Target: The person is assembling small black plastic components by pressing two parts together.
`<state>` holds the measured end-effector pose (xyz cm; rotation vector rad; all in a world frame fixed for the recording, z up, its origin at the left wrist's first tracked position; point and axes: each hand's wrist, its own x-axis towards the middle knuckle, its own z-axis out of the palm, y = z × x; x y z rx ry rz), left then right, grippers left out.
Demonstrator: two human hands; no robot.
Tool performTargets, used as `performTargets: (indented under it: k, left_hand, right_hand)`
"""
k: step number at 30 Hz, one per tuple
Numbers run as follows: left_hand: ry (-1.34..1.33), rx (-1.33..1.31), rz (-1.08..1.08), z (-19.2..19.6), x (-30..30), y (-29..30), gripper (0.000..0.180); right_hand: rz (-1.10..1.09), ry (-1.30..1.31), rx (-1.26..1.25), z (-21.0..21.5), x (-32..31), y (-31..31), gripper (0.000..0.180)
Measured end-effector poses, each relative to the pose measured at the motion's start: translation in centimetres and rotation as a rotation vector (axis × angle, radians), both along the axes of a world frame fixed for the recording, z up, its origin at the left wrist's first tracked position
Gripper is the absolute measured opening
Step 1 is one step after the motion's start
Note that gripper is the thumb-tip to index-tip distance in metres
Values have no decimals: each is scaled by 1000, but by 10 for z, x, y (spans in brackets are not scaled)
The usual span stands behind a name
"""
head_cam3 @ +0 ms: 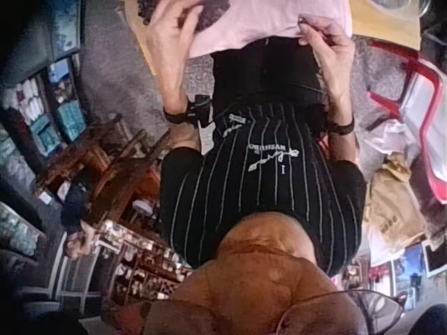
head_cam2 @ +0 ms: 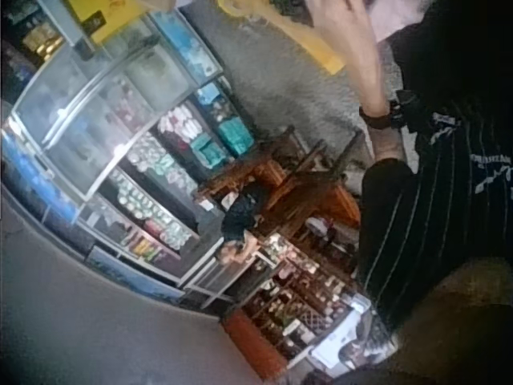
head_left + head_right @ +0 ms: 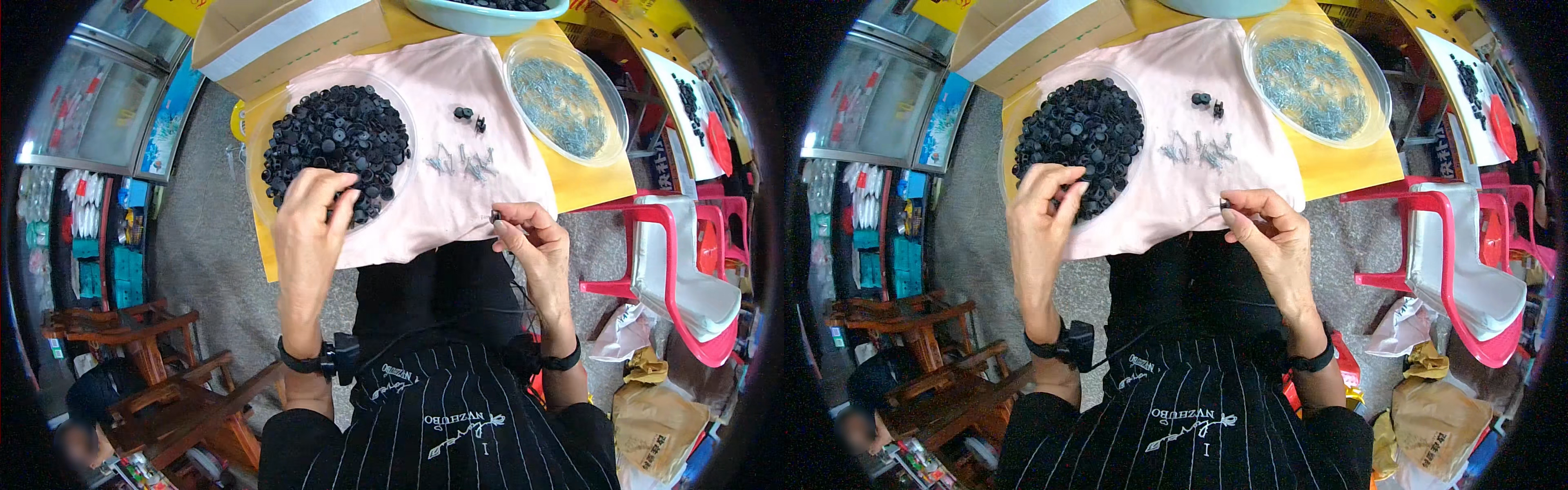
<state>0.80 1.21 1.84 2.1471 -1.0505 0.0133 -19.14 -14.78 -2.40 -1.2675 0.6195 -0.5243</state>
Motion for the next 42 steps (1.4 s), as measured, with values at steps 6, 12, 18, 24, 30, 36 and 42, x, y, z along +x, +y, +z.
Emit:
performTargets:
  k: [6, 12, 18, 24, 30, 36, 42]
  left_hand:
    - [-62, 114, -75, -7, 17, -8, 18]
    - [-109, 220, -67, -10, 20, -23, 18]
    - [-122, 153, -68, -9, 21, -19, 17]
    - [405, -223, -224, -2, -8, -14, 22]
    - [902, -437, -376, -13, -50, -24, 25]
    - [1098, -513, -423, -29, -62, -29, 24]
    - [1143, -512, -331, -32, -75, -30, 28]
  right_hand:
    - [-24, 55, -17, -6, 4, -2, 20]
    - [-17, 70, 18, -8, 5, -3, 20]
    - [-9, 51, 7, -8, 3, -3, 19]
    - [6, 21, -67, 16, 5, 4, 17]
    - [168, -248, 55, 26, 9, 13, 20]
    - [184, -289, -59, 14, -7, 14, 21]
    - [179, -263, -73, 10, -15, 15, 21]
